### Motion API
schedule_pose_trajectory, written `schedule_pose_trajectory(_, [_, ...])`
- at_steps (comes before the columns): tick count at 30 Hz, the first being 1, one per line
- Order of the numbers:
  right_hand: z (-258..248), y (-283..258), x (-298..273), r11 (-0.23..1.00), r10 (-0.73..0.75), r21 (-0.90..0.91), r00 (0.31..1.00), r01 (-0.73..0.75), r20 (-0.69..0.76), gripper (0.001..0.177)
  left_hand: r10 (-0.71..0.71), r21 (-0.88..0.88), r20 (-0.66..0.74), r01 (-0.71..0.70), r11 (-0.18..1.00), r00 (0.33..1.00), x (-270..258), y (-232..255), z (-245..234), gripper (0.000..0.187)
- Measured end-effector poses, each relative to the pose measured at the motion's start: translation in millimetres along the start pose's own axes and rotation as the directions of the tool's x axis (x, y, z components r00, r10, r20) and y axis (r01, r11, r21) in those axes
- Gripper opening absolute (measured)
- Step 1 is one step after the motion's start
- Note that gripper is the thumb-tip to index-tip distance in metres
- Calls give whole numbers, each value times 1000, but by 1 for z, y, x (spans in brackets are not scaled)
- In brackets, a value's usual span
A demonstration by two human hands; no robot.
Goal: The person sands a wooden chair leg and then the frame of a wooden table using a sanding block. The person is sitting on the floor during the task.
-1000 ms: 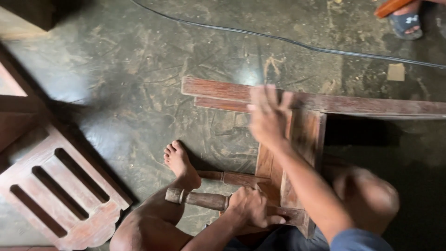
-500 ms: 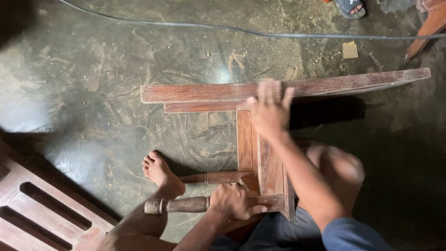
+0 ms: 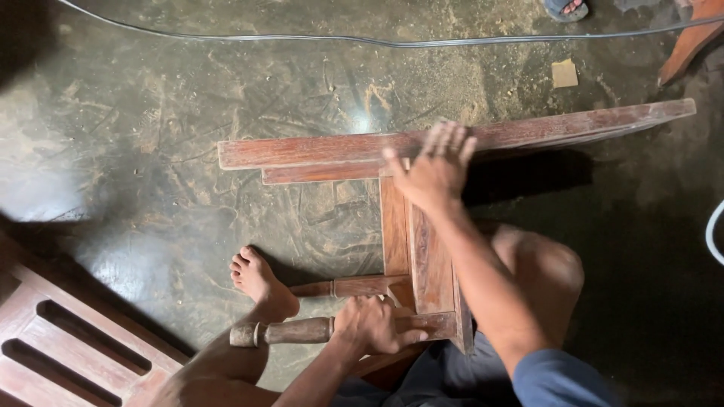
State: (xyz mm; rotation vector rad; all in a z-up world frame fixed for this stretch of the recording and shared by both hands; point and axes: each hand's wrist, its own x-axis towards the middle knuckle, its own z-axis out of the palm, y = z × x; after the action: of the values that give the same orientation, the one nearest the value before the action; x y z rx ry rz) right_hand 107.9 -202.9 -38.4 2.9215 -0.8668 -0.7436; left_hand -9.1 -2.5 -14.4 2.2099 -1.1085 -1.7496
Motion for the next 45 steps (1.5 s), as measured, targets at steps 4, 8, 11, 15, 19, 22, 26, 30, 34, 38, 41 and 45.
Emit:
schedule_pose_trajectory(4, [12,-46,-11,965,-261,0,964,261,-46,118,-1,27,60,-1,1000,998,-10,8,-20,82])
schedule_pose_trajectory(8, [-14,-12,-2,980,-200,9,980,200,3,103,-5,-8,-13,5,1000,1000,2,1,0,109])
schedule_pose_trajectory(11, [49,16,31,964,-195,97,909,246,-368,109,47,-27,42,-45,999,998,-13,6,-20,86])
schedule_pose_trajectory(15, [13,-95,-21,917,-354,174,933,360,-64,108,47,14,-55,-46,999,997,4,1,-3,109])
schedule_pose_trajectory(19, [49,-116,-15,725,-616,41,673,688,-410,73,36,35,-11,-35,999,999,-5,1,-8,110])
schedule_pose_trajectory(22, [26,-51,-10,749,-613,-15,685,662,-392,84,53,31,14,-53,998,999,16,-1,11,115])
schedule_pose_trajectory(26, [55,41,9,807,-497,103,762,582,-416,60,135,51,-53,-132,990,989,28,-8,25,110])
schedule_pose_trajectory(30, [86,87,35,666,-334,513,831,542,-444,53,90,-99,-41,-94,991,995,2,-6,7,110])
schedule_pose_trajectory(34, [74,67,23,335,-1,942,999,34,-35,40,-96,-544,-624,-343,766,775,25,-12,10,68])
schedule_pose_trajectory(38, [11,53,-17,276,-249,961,967,23,49,33,-449,-785,-464,-119,608,764,61,-29,3,48])
schedule_pose_trajectory(41, [10,100,6,-59,-344,998,938,26,-44,6,-478,-786,-463,-97,611,746,71,-46,18,47])
schedule_pose_trajectory(45, [43,98,61,503,-130,832,972,233,-194,24,-445,-776,-492,-146,613,748,122,-63,55,40])
